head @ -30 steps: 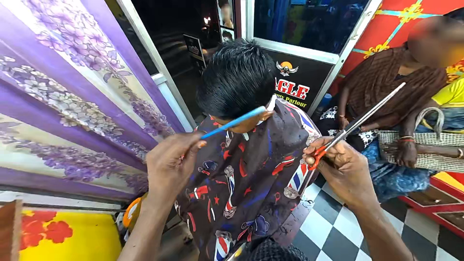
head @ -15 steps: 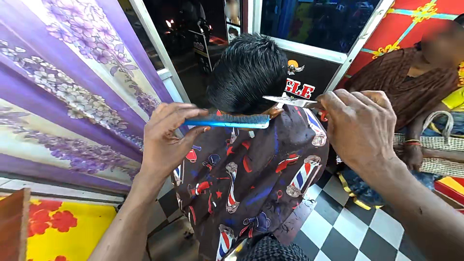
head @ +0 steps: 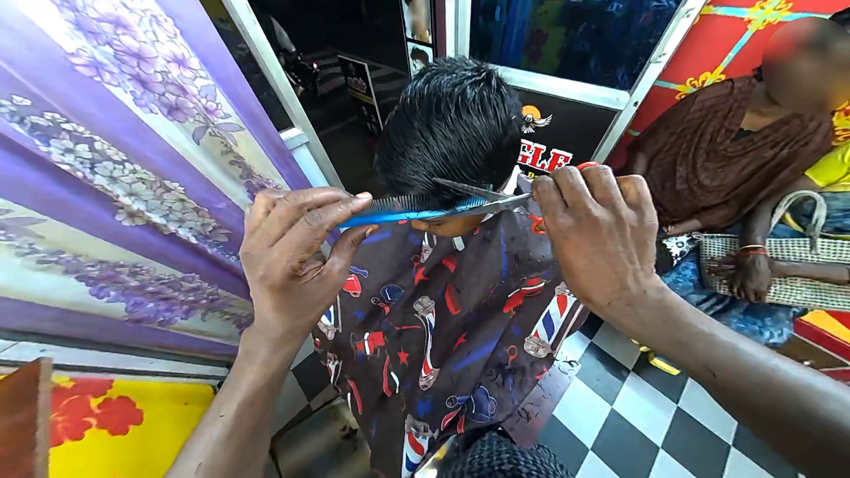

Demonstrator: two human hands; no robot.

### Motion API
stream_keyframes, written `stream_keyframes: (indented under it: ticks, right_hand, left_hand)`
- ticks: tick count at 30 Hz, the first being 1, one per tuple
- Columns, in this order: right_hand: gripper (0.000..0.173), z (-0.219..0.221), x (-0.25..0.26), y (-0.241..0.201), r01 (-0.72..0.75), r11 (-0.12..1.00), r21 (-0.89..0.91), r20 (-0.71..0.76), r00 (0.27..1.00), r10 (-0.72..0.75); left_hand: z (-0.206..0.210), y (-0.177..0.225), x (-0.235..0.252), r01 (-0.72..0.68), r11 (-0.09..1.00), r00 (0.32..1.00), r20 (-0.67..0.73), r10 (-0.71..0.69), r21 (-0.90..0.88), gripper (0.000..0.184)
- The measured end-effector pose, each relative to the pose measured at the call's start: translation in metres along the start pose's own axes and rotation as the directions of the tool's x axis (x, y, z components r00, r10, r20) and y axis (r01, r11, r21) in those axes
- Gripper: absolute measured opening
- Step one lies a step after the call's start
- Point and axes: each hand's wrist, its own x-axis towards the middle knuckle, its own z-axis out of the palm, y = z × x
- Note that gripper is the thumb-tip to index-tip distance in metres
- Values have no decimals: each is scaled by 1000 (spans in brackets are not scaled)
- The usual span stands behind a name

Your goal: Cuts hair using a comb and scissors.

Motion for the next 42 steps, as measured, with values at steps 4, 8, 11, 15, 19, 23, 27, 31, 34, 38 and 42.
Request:
stream_keyframes:
  ticks: [4, 8, 11, 15, 19, 23, 27, 31, 34, 38, 42]
  right_hand:
    - [34, -3, -3, -4, 52, 996, 78, 32, 998, -55]
    - [29, 0, -9, 4, 35, 992, 124, 7, 999, -36]
    - [27, -3, -5, 5, -25, 995, 101, 19, 1000, 23]
    - [30, -7, -1, 5, 4, 994, 111, 30, 1000, -7]
    - [29, -8, -7, 11, 32, 985, 168, 24, 999, -36]
    - [29, -9, -7, 15, 9, 983, 185, 1, 1000, -9]
    - [30, -14, -6, 12, 52, 982, 179, -7, 999, -51]
    - [28, -16, -11, 9, 30, 983, 178, -10, 1000, -29]
    - [32, -17, -7, 7, -25, 991, 132, 34, 999, 20]
    - [33, -22, -6, 2, 38, 992, 122, 47, 998, -44]
    - [36, -23, -10, 5, 72, 984, 161, 40, 996, -80]
  left_hand:
    - [-1, 4, 1, -5, 1000, 1000, 5, 4, 16, 26]
    - [-1, 7, 1, -1, 1000, 1000, 3, 1, 18, 27]
    - [-1, 8, 3, -12, 1000, 1000, -10, 12, 23, 27]
    - [-1, 11, 5, -28, 999, 999, -20, 29, 45, 27]
    - [-2, 13, 6, -25, 998, 999, -20, 26, 55, 27]
    - [-4, 15, 7, -29, 998, 999, -23, 30, 55, 27]
    - [-6, 16, 6, -36, 997, 999, -24, 37, 68, 27]
    - [-8, 18, 6, -33, 997, 999, -25, 35, 71, 27]
    - [-10, 19, 6, -38, 997, 999, -24, 40, 71, 27]
    - [-9, 19, 7, -45, 996, 998, -31, 48, 75, 27]
    - [-8, 22, 9, -28, 997, 999, -24, 30, 72, 26]
